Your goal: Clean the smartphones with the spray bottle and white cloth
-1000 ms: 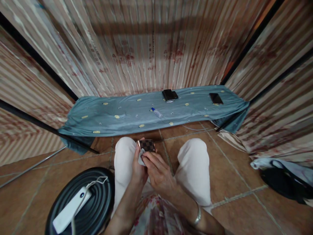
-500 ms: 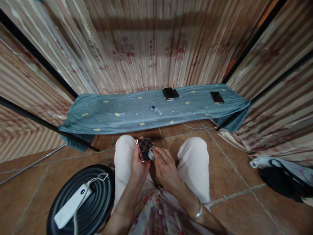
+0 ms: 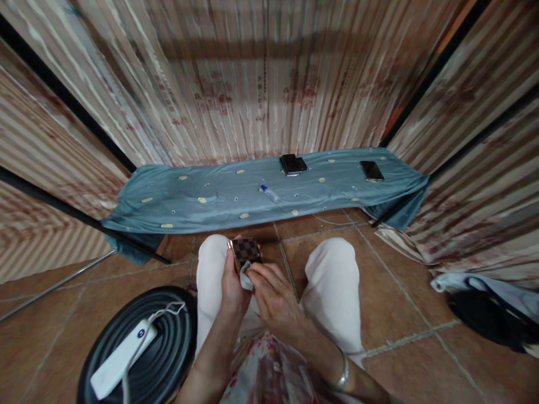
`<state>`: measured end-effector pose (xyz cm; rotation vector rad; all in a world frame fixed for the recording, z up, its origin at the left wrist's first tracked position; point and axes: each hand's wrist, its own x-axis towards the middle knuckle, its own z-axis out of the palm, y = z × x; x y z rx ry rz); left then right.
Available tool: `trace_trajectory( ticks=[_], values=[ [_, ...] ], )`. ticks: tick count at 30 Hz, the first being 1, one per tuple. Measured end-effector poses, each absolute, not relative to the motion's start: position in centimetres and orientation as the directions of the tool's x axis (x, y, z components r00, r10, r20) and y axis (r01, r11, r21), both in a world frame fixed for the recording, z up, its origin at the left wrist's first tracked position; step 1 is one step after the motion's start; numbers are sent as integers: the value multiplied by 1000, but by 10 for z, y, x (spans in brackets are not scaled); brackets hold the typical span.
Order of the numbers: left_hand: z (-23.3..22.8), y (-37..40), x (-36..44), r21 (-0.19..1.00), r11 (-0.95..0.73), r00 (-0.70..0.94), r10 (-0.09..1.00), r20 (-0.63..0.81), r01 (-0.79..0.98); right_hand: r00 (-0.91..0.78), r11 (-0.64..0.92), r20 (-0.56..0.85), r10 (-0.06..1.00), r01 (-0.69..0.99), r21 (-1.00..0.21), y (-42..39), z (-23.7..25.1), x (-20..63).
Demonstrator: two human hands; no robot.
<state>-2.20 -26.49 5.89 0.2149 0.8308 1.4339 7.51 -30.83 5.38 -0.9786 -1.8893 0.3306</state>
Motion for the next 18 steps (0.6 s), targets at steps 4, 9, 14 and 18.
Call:
trace_trajectory(
  ticks=[4,9,14,18],
  values=[
    [60,-264,-24,597,155,-95,926,-366,-787,-244,660,649,721,529,-534,-308,52,80],
    [65,-264,-28,616,106,-124,940,-318,-781,-226,647,677,701,601,-469,-302,42,87],
    [67,-266,-29,619,95,-127,944,-304,-779,-179,613,684,707,638,-466,-297,34,88],
    [64,-270,-24,574,136,-83,937,-339,-808,-152,589,670,727,639,-495,-294,34,89]
  ],
)
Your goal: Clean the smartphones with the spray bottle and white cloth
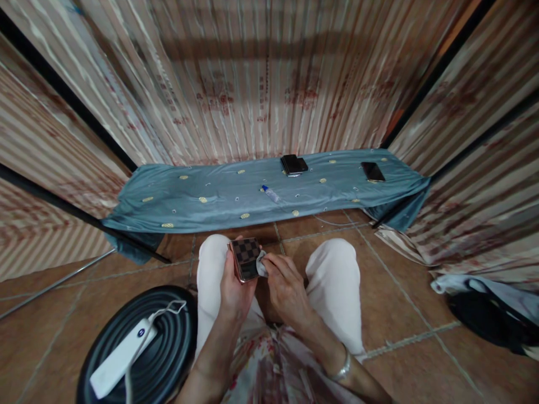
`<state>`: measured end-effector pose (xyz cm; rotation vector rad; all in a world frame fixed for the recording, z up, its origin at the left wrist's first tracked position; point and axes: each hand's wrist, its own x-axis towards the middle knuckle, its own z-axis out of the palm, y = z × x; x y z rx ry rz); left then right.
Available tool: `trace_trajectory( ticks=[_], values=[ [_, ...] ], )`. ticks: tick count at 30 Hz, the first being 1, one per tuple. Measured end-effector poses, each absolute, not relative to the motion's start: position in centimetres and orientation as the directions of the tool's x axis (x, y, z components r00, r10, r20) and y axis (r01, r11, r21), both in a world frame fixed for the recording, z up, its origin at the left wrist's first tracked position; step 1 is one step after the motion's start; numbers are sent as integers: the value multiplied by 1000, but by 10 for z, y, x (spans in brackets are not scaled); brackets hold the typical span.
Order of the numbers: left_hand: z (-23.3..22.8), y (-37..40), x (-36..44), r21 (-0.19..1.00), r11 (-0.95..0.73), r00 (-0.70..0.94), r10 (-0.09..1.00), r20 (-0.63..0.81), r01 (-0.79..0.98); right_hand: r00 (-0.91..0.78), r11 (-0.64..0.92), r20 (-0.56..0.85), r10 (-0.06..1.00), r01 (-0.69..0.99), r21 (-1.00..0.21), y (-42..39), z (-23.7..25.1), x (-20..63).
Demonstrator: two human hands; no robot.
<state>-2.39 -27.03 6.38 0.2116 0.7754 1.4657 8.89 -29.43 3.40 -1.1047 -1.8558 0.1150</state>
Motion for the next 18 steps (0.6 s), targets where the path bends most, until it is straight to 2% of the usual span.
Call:
trace_trajectory(
  ticks=[6,18],
  values=[
    [58,-271,-19,581,131,-91,937,-337,-804,-118,565,644,756,614,-552,-296,37,89],
    [56,-271,-17,553,168,-83,913,-399,-816,-203,626,603,772,405,-666,-301,54,76]
  ],
)
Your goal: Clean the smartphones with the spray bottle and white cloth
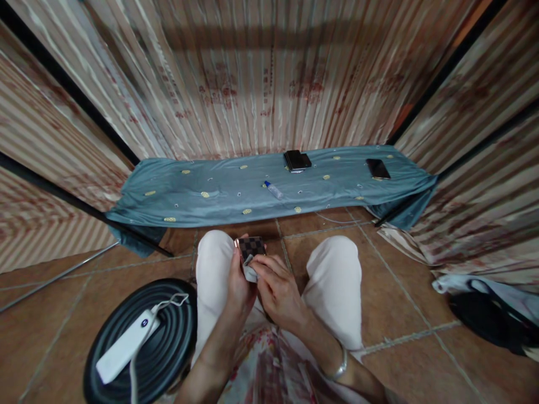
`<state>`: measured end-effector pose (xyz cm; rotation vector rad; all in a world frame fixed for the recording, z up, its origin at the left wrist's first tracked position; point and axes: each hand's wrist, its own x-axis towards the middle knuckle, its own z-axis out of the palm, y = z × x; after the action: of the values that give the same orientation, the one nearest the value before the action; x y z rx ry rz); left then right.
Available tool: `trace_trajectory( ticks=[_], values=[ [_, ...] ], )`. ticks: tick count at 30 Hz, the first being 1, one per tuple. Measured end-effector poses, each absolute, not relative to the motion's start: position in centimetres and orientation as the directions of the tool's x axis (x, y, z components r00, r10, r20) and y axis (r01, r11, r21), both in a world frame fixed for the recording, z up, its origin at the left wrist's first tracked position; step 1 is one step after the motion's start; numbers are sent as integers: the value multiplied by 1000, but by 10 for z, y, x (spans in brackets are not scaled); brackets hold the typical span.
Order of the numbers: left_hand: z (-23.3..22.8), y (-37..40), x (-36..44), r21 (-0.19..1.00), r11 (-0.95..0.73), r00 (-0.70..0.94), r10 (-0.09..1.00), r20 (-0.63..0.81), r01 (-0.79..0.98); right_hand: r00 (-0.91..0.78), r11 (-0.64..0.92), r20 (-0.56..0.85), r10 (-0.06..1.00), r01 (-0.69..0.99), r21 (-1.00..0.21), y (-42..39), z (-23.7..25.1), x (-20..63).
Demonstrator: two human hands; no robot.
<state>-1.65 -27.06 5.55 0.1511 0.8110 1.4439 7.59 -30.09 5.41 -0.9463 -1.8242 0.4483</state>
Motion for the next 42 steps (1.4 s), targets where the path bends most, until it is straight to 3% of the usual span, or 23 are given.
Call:
trace_trajectory(
  ticks=[6,15,21,26,31,36,42],
  values=[
    [59,-268,-27,563,169,-77,919,-386,-809,-246,650,607,756,396,-649,-307,56,74],
    [63,-265,-32,560,97,-140,920,-366,-823,-219,661,683,697,567,-492,-299,34,82],
    [68,-275,-23,517,197,-52,903,-427,-833,-101,570,647,756,588,-574,-290,26,88],
    [61,-280,-9,530,244,-41,882,-470,-812,-165,616,648,744,547,-567,-289,36,87],
    [43,-283,-4,652,229,-17,937,-349,-723,-186,633,641,745,502,-590,-280,41,94],
    [34,-285,-16,894,138,-13,987,-158,-427,-232,590,543,807,377,-714,-269,50,114],
    [42,-283,-26,908,172,24,984,-176,-383,-359,603,503,786,267,-751,-268,69,124]
  ],
)
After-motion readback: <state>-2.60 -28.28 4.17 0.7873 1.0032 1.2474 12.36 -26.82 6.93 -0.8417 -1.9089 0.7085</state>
